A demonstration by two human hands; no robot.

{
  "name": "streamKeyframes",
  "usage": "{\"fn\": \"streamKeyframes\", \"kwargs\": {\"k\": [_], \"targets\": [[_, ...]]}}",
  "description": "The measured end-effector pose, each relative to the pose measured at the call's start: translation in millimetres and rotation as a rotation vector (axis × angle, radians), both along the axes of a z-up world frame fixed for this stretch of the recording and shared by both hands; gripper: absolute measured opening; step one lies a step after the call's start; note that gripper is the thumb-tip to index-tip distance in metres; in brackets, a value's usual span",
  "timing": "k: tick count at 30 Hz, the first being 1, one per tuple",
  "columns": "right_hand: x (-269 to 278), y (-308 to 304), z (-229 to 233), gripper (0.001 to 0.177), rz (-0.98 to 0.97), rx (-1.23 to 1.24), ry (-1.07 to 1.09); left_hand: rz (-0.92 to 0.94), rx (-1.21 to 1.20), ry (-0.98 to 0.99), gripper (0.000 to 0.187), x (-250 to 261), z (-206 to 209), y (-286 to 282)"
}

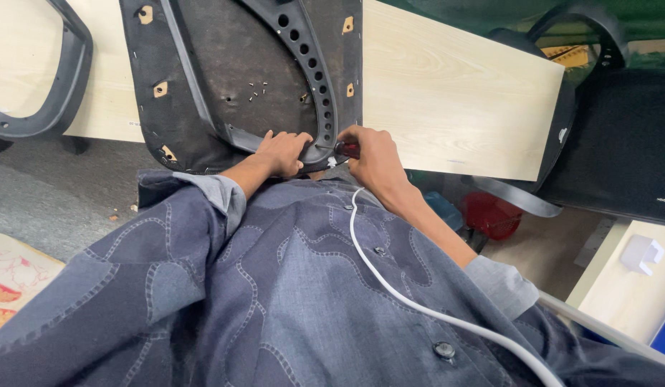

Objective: The person attaches a black plastic frame to a chair seat using a screwdriver. They align the frame, insert screws, and tighten them one by one while holding the frame in place.

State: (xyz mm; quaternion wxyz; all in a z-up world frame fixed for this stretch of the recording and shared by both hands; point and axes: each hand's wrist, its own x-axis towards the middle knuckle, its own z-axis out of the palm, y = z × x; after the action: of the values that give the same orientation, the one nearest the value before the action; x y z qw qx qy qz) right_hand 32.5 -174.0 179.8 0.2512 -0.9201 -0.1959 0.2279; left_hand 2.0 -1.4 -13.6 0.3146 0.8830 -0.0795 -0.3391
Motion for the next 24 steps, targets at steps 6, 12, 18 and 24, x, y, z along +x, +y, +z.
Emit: {"fn": "streamKeyframes", "kwargs": {"k": [6, 12, 18, 24], "targets": [[-14.2, -13.0, 9.7, 0.035, -0.133, 0.021, -0.006, 0.058, -0.124, -0.133, 0.063, -4.2, 6.2, 5.3], [-12.3, -30.0, 10.6, 0.037, -0.287, -0.015, 0.024, 0.087, -0.192, -0.222, 0.062, -3.1, 14.9, 2.9], [-11.6, -42.2, 3.2, 0.037, -0.318, -0.001, 0.024, 0.16, -0.155, -0.173, 0.039, 2.5, 15.4, -4.5], [-10.6, -46.4, 1.8, 0.037, -0.329, -0.009, 0.042, 0.219, -0.171, -0.256, 0.028, 3.9, 4.4, -10.0]]}}
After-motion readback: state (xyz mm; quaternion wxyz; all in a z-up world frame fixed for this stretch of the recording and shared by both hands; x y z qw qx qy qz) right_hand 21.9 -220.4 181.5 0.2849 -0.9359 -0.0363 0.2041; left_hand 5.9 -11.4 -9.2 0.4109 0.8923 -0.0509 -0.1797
